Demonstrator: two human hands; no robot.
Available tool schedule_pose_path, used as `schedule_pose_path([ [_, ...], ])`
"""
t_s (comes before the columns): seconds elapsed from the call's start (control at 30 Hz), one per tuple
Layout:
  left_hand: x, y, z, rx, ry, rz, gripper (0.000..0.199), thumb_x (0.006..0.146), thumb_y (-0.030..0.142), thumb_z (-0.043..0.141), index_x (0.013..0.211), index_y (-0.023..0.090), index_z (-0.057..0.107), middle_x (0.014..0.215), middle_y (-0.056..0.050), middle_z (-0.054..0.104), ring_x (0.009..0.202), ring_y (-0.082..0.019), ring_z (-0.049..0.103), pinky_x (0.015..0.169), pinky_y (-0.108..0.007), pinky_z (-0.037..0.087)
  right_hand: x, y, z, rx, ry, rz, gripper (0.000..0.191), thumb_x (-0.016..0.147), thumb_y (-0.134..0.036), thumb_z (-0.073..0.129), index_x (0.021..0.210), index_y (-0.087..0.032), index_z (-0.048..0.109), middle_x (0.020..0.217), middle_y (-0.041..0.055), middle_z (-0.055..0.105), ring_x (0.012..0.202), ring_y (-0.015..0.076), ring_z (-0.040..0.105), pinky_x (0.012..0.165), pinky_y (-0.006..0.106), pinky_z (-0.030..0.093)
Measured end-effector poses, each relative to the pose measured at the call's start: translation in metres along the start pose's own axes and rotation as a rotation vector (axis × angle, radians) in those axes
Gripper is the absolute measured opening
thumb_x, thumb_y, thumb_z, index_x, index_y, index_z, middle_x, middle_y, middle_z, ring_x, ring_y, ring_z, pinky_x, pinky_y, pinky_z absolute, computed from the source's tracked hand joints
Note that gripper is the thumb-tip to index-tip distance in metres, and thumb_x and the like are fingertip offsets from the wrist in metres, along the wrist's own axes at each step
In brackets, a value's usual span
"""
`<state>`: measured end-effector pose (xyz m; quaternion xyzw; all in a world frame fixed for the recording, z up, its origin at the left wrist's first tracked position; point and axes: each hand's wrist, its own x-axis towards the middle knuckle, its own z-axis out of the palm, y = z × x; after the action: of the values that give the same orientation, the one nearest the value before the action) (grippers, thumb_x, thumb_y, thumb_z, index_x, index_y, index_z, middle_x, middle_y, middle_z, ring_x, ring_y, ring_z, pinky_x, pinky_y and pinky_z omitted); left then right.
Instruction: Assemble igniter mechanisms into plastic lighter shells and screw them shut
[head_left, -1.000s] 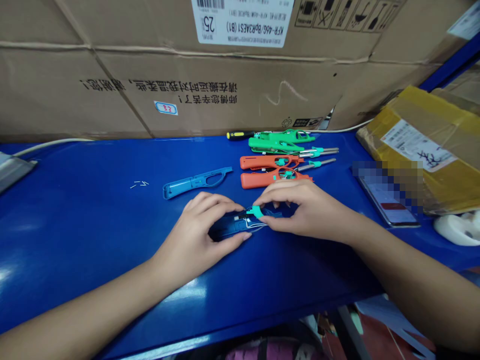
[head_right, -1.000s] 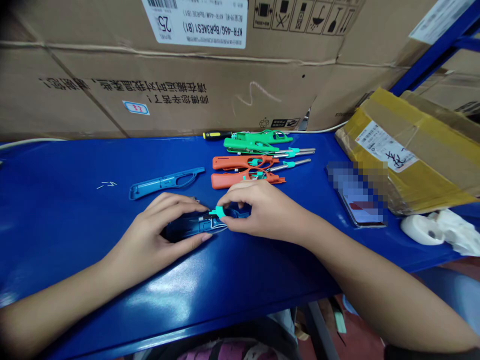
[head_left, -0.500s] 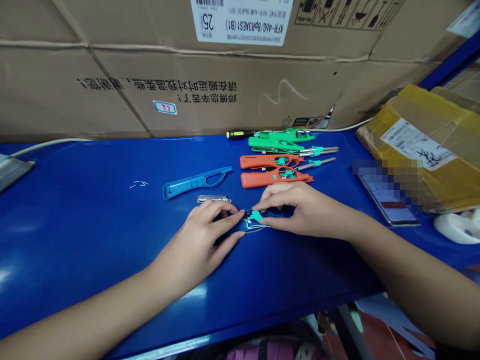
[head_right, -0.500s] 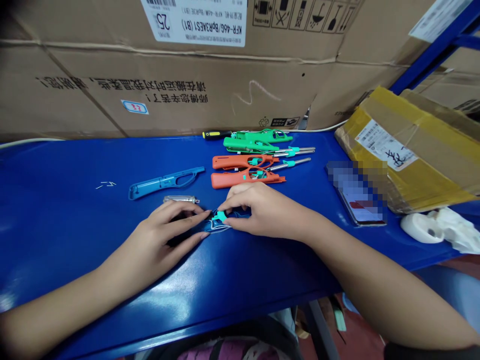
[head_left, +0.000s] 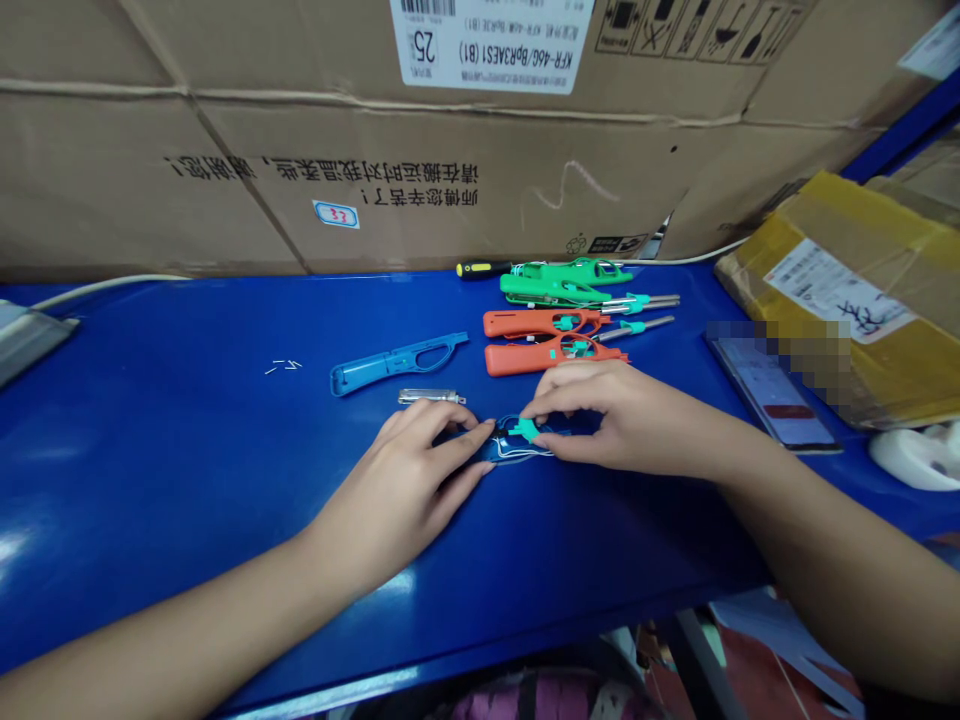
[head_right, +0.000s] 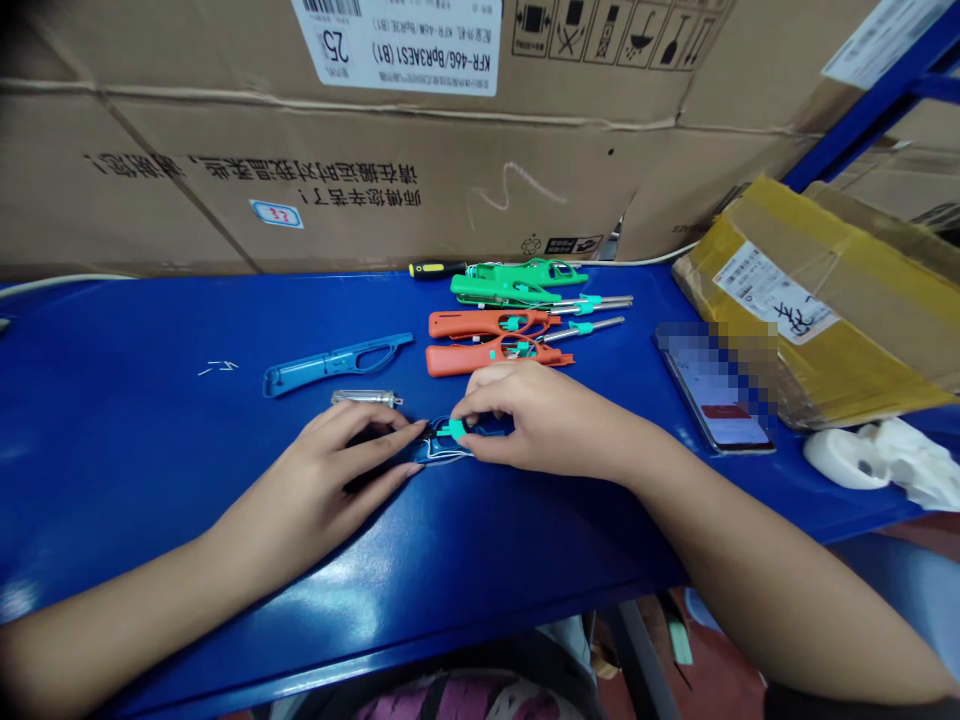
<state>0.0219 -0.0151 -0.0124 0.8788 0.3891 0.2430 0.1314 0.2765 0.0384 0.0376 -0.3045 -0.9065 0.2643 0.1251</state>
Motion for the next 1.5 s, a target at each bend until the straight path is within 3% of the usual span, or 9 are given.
schedule_pose_path([
  [0.37,0.002,0.0,0.0,-0.037,0.0,-0.005,0.032,0.098,0.024,0.06,0.129,0.019,0.066,0.116,-0.011,0.062,0.109,-0.025,0.058,0.094,-0.044,0.051,0.004,-0.003,0.011,0.044,-0.03,0.041,0.016,0.091,-0.017,0.065,0.102,-0.016,0.076,0.095,0.0034,0.07,0.083,0.0136,0.063,0.074,0.026,0.047],
  [0.63,0.001,-0.001,0.001,-0.089,0.018,-0.006,0.032,0.097,0.024,0.062,0.128,0.019,0.067,0.114,-0.01,0.063,0.108,-0.024,0.058,0.094,-0.043,0.052,0.004,-0.002,0.015,0.096,0.037,0.045,0.021,0.087,-0.013,0.066,0.106,-0.013,0.074,0.087,0.0012,0.065,0.074,0.0099,0.057,0.065,0.022,0.044],
  [1.13,0.003,0.002,0.001,-0.089,0.013,0.011,0.03,0.097,0.023,0.062,0.126,0.019,0.067,0.112,-0.009,0.063,0.106,-0.022,0.058,0.093,-0.04,0.051,0.004,-0.011,0.014,0.081,-0.031,0.195,0.017,0.09,-0.019,0.063,0.103,-0.017,0.074,0.089,0.0016,0.067,0.076,0.0122,0.057,0.071,0.026,0.042],
  [1.33,0.003,0.002,0.002,-0.086,0.026,0.013,0.03,0.097,0.024,0.062,0.126,0.019,0.067,0.113,-0.009,0.064,0.106,-0.022,0.059,0.093,-0.04,0.052,0.002,-0.012,0.015,0.061,-0.027,0.164,0.014,0.092,-0.02,0.063,0.103,-0.017,0.07,0.092,0.0025,0.067,0.084,0.0148,0.06,0.075,0.027,0.044],
  [1.5,0.002,0.002,0.002,-0.093,0.042,-0.001,0.034,0.096,0.025,0.064,0.129,0.018,0.065,0.114,-0.009,0.064,0.107,-0.022,0.059,0.094,-0.039,0.052,-0.001,-0.009,0.013,0.003,-0.027,0.033,0.016,0.095,-0.021,0.059,0.108,-0.018,0.068,0.101,0.0051,0.067,0.093,0.017,0.062,0.082,0.029,0.047],
])
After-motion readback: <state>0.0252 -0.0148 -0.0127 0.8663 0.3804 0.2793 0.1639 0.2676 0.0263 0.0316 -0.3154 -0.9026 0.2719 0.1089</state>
